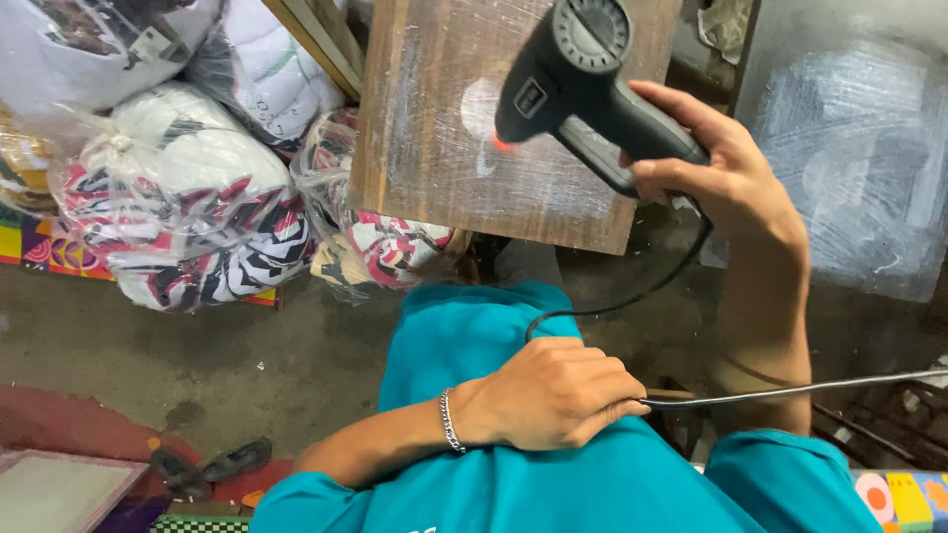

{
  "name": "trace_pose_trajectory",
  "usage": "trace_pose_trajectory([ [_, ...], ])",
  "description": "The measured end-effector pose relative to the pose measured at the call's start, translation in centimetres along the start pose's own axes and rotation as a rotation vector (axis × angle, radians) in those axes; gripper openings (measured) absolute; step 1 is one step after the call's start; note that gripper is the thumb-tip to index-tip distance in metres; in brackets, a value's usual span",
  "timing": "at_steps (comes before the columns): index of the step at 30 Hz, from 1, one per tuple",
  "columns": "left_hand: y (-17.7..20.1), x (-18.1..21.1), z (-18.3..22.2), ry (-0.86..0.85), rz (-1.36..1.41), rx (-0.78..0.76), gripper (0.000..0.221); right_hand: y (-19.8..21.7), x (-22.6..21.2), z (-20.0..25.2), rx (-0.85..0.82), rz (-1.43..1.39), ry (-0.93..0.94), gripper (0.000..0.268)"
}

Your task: Using a handheld heat gun to dry adhesive applied to the surface of wooden boards.

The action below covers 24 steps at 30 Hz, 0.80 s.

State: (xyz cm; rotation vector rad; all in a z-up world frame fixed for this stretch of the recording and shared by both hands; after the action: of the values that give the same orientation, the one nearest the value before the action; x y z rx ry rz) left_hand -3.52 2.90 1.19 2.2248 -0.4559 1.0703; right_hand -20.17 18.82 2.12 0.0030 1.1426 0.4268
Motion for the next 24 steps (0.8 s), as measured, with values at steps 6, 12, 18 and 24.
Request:
trace_pose_trajectory([
  [6,1.0,0.7,-0.6,0.055,0.138,-0.047,0.025,2.4,0.0,0.8,0.057,0.222,0.037,0.075],
  [12,1.9,0.6,-0.8,0.100,0.195,-0.031,0.027,0.9,0.0,-0.4,-0.017,0.080,0.013,0.075],
  [18,1.5,1.3,-1.3,0.118,0.210,-0.012,0.027,3.0,-0.3,0.4,-0.125,0.312,0.052,0.081],
  [24,0.3,1.6,-2.3,0.123,0.123,0.081,0.026,2.1,0.3,3.1,-0.349,0.358,-0.147,0.081],
])
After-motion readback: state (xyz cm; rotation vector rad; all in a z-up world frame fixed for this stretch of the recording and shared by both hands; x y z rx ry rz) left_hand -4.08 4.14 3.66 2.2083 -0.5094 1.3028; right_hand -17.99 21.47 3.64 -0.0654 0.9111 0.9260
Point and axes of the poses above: each hand's wrist, its own z-axis away from the middle knuckle, its own y-axis out of the back of the hand, x = y × z, the point moved 5 cm from there along -z, towards the middle knuckle, and after that the axes turned 6 degrees about -y, right-handed, at the moved point
